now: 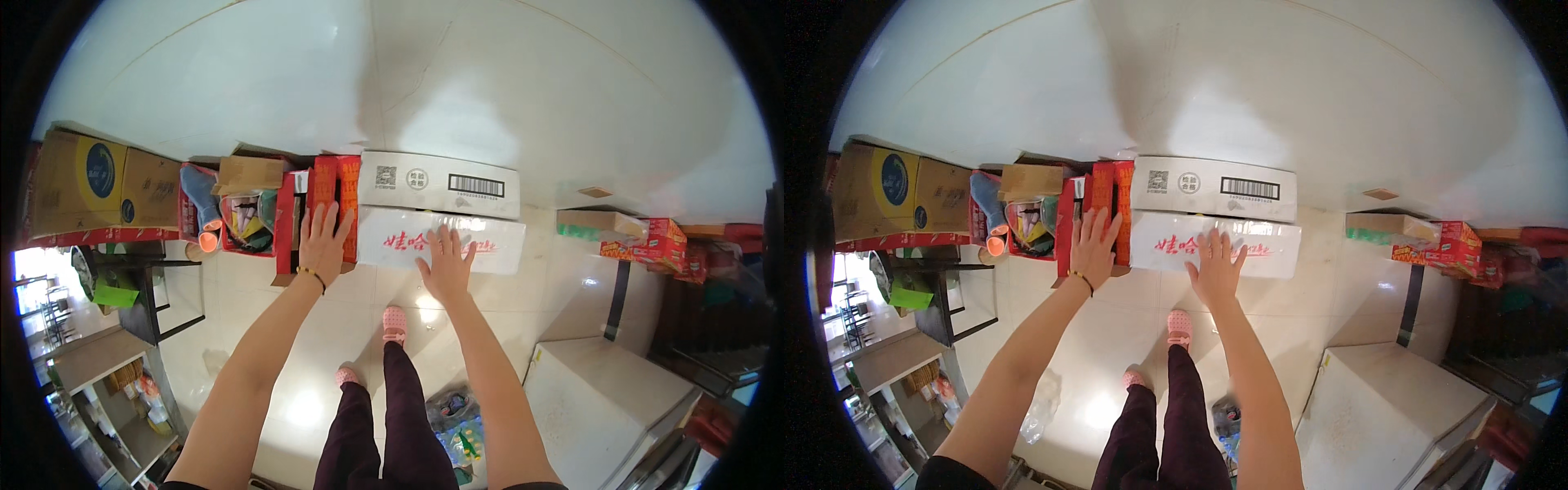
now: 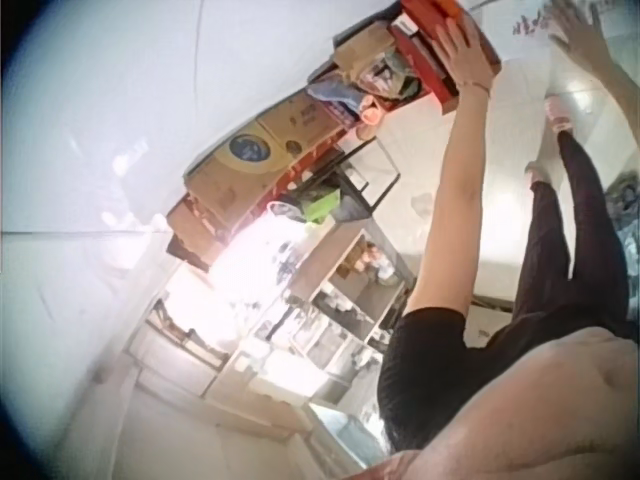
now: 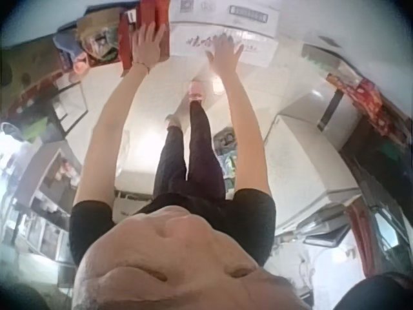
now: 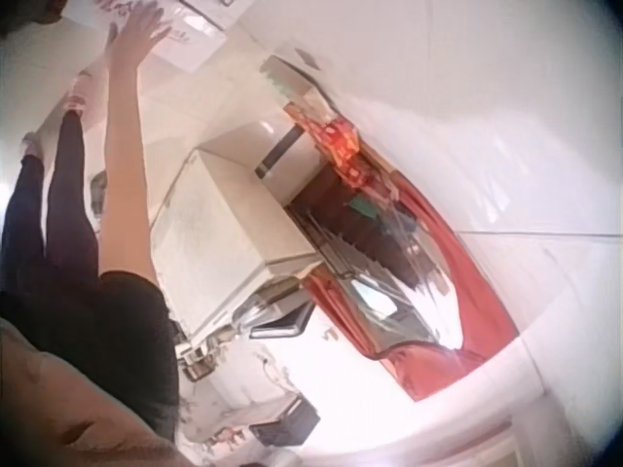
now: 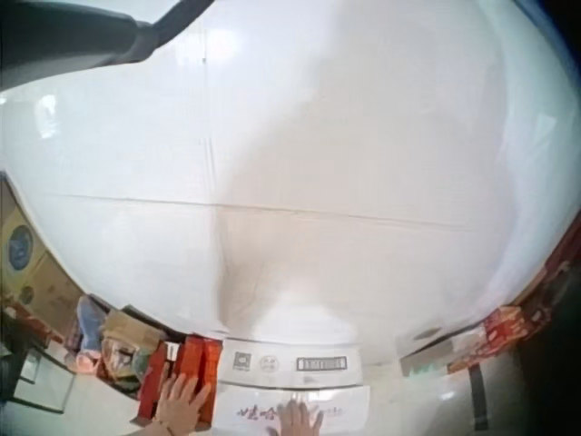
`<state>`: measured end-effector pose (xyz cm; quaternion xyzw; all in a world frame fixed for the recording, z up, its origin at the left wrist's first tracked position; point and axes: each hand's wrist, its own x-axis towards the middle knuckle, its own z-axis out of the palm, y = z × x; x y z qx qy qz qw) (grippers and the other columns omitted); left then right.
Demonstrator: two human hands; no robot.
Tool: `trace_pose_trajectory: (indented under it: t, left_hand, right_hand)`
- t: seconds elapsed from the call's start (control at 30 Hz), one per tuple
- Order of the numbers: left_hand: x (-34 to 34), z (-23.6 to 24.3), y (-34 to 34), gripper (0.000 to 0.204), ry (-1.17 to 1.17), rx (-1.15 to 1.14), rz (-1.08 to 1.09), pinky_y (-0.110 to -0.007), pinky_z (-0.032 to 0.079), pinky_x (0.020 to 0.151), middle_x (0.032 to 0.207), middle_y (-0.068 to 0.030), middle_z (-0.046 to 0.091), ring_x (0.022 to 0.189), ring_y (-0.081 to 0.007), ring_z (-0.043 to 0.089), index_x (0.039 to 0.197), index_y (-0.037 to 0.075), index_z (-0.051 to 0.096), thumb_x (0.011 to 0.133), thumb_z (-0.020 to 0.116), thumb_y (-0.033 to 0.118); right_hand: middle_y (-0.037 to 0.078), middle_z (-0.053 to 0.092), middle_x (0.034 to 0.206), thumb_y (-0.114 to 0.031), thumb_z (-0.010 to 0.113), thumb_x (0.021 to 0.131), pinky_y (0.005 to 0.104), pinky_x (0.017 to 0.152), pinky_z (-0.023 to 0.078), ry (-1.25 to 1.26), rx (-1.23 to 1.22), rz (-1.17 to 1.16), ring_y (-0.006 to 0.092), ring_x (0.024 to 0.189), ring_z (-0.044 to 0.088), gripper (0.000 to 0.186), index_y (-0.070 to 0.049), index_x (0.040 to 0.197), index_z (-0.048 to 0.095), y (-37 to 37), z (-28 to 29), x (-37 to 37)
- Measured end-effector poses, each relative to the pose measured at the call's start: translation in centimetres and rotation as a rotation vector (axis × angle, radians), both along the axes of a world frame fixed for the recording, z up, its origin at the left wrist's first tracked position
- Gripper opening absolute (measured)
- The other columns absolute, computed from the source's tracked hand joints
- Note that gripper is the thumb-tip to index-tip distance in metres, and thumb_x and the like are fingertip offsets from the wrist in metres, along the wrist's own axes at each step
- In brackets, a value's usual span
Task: The person organizes a cluttered storage area by moving a chair, stacking metal trays, and arranging boxes. They then unpack a plastic-wrapped bundle of green bottles, placing them individually into a cardboard box.
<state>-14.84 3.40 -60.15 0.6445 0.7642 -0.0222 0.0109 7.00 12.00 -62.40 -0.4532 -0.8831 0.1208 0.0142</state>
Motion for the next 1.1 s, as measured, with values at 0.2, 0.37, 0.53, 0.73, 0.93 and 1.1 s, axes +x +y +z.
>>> trace_pose_trajectory:
  t: [0.2, 0.37, 0.53, 0.73, 0.93, 1.1]
  left_hand:
    - [2.4, 0.6, -16.5, 0.077, -0.218, -0.25, 0.15, -0.046, 0.021, 0.094, 0.127, -0.0149, 0.022, 0.116, -0.0352, 0.021, 0.126, 0.012, 0.024, 0.059, 0.063, 0.013]
    - [5.8, 3.6, -31.9, 0.081, -0.307, -0.48, 0.376, -0.048, 0.019, 0.094, 0.128, -0.0171, 0.02, 0.117, -0.038, 0.018, 0.128, 0.012, 0.02, 0.06, 0.064, 0.015]
    - [6.4, 6.9, -41.3, 0.079, -0.339, -0.479, 0.379, -0.047, 0.018, 0.096, 0.13, -0.0157, 0.018, 0.119, -0.036, 0.015, 0.128, 0.014, 0.021, 0.061, 0.063, 0.017]
    - [3.9, 12.1, -47.1, 0.079, -0.258, -0.202, 0.453, -0.048, 0.02, 0.094, 0.13, -0.016, 0.014, 0.117, -0.0376, 0.017, 0.127, 0.01, 0.022, 0.059, 0.063, 0.012]
    - [2.9, 16.9, -56.1, 0.079, -0.12, -0.244, 0.622, -0.045, 0.021, 0.095, 0.13, -0.0141, 0.014, 0.118, -0.0354, 0.018, 0.128, 0.012, 0.019, 0.062, 0.063, 0.013]
    - [6.9, 19.5, -63.0, 0.08, -0.149, -0.222, 0.782, -0.045, 0.02, 0.096, 0.131, -0.0152, 0.014, 0.119, -0.0353, 0.017, 0.129, 0.015, 0.017, 0.063, 0.062, 0.016]
  right_hand:
    - [0.01, 0.031, 0.125, -0.031, 0.05, 0.076, 0.0471, 0.094, 0.022, -0.214, -0.135, -0.016, 0.0283, 0.116, 0.028, 0.048, -0.009, 0.116, 0.038, 0.5, -0.6, -0.1]
    - [0.01, 0.04, 0.117, -0.03, 0.047, 0.078, 0.0425, 0.089, 0.03, -0.425, -0.231, -0.182, 0.0254, 0.108, 0.039, 0.041, -0.007, 0.111, 0.041, -4.6, 0.4, 5.8]
    - [0.011, 0.048, 0.113, -0.033, 0.042, 0.079, 0.0523, 0.09, 0.026, -0.712, -0.658, -0.327, 0.0255, 0.106, 0.044, 0.04, -0.007, 0.109, 0.044, -20.1, 0.6, 11.1]
    - [0.016, 0.046, 0.113, -0.03, 0.043, 0.076, 0.0508, 0.089, 0.027, -0.687, -0.803, -0.098, 0.0295, 0.107, 0.042, 0.039, -0.006, 0.106, 0.05, -43.0, 2.4, 9.1]
    - [0.014, 0.052, 0.103, -0.022, 0.052, 0.072, 0.0456, 0.08, 0.036, -0.323, -0.999, 0.499, 0.0276, 0.097, 0.05, 0.036, -0.009, 0.105, 0.05, -56.5, 9.8, -0.4]
    - [0.014, 0.05, 0.109, -0.014, 0.048, 0.073, 0.037, 0.083, 0.038, -0.031, -0.852, 0.767, 0.024, 0.101, 0.049, 0.035, -0.006, 0.107, 0.046, -56.6, 12.3, -2.0]
